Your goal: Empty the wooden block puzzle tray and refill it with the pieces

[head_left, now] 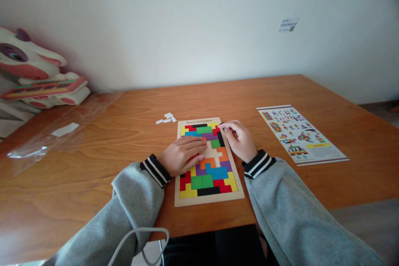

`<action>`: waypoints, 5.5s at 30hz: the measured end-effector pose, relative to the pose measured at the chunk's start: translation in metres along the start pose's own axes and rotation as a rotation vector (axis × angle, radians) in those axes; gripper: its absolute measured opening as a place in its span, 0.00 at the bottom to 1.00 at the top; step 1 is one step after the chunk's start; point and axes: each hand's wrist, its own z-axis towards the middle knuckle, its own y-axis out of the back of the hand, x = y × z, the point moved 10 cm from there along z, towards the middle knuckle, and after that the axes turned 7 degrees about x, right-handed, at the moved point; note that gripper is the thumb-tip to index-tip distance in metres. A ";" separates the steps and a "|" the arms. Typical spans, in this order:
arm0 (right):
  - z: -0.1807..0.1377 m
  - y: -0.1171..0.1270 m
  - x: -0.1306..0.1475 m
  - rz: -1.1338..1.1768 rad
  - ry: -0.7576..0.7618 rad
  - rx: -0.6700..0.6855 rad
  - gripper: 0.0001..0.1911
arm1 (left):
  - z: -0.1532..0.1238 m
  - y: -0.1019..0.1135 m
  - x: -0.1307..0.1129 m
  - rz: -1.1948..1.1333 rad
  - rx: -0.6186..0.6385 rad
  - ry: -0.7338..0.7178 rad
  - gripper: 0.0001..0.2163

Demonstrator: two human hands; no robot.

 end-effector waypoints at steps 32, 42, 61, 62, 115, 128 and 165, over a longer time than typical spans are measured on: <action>-0.013 -0.048 0.037 -0.006 0.218 0.372 0.04 | -0.011 0.009 0.026 -0.288 -0.183 0.297 0.09; -0.020 -0.052 0.043 -0.173 0.388 0.431 0.08 | -0.011 0.010 0.027 -0.273 -0.198 0.322 0.06; -0.018 -0.053 0.038 -0.198 0.334 0.426 0.07 | -0.008 0.010 0.010 -0.029 -0.162 0.122 0.09; -0.018 -0.053 0.038 -0.199 0.332 0.427 0.07 | -0.008 0.010 0.009 -0.029 -0.161 0.121 0.09; -0.009 -0.035 0.025 -0.145 0.178 0.333 0.20 | -0.001 0.002 -0.025 -0.031 0.019 -0.136 0.15; -0.008 -0.035 0.030 -0.139 0.193 0.348 0.21 | -0.001 -0.010 -0.026 -0.032 0.125 -0.091 0.20; -0.007 -0.030 0.022 -0.110 0.145 0.319 0.21 | -0.064 0.015 0.131 0.208 -0.055 0.636 0.19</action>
